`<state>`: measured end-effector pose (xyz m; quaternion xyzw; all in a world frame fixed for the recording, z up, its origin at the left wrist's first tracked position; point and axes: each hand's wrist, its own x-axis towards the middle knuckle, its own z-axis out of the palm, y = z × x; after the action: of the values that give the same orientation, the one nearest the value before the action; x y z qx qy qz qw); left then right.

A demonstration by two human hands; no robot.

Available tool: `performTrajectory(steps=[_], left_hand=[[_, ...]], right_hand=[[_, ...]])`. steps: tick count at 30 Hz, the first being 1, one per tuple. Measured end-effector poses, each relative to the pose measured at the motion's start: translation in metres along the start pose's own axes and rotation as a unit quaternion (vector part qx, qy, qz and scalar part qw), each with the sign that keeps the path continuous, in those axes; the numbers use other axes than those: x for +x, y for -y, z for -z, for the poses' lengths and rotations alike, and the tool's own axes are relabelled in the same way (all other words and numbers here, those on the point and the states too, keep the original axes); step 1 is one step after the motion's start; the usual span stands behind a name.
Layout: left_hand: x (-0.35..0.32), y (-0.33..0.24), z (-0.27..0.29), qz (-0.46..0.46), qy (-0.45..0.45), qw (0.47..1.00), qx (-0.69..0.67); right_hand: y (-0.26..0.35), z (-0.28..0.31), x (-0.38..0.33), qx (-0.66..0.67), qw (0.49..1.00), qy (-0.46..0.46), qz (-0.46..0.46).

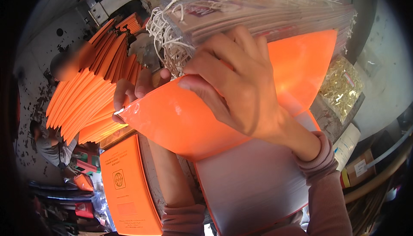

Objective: The person attaches metal clips to the spine of orange folders by hand, opening the folders and sliding the clips onto the pre-scored edges before closing the folders and placing them back onto a stack.

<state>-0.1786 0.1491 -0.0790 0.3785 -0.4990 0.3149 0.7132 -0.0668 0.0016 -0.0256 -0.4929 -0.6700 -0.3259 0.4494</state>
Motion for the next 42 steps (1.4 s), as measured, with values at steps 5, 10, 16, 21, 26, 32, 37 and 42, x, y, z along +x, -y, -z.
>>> performTrajectory(steps=[5, 10, 16, 21, 26, 32, 37, 42], left_hand=[[-0.003, -0.003, -0.002, -0.013, 0.016, 1.000, -0.005], [-0.007, -0.015, -0.007, 0.029, -0.013, 0.998, 0.052], [-0.003, -0.057, -0.036, -0.050, -0.150, 0.973, 0.167], [0.005, -0.056, -0.089, -0.044, -0.303, 0.777, 0.549], [-0.023, -0.019, -0.094, -0.063, -0.326, 0.678, 0.656], [-0.028, 0.011, -0.095, -0.088, -0.356, 0.545, 0.754], [-0.032, 0.016, -0.088, -0.108, -0.349, 0.514, 0.776], [-0.028, 0.019, -0.087, -0.133, -0.360, 0.469, 0.795]], right_hand=[[0.005, -0.004, 0.004, 0.001, 1.000, -0.015, 0.006], [0.007, 0.001, 0.004, 0.007, 1.000, -0.010, 0.005], [0.003, -0.008, 0.000, -0.009, 0.999, -0.039, 0.027], [0.004, -0.003, 0.002, 0.001, 1.000, -0.016, 0.012], [0.021, -0.016, 0.019, 0.059, 0.994, -0.044, 0.077], [0.035, -0.035, 0.027, 0.092, 0.983, 0.079, 0.139], [0.034, -0.035, 0.029, 0.035, 0.976, 0.125, 0.178], [0.036, -0.036, 0.031, 0.039, 0.979, 0.116, 0.160]])
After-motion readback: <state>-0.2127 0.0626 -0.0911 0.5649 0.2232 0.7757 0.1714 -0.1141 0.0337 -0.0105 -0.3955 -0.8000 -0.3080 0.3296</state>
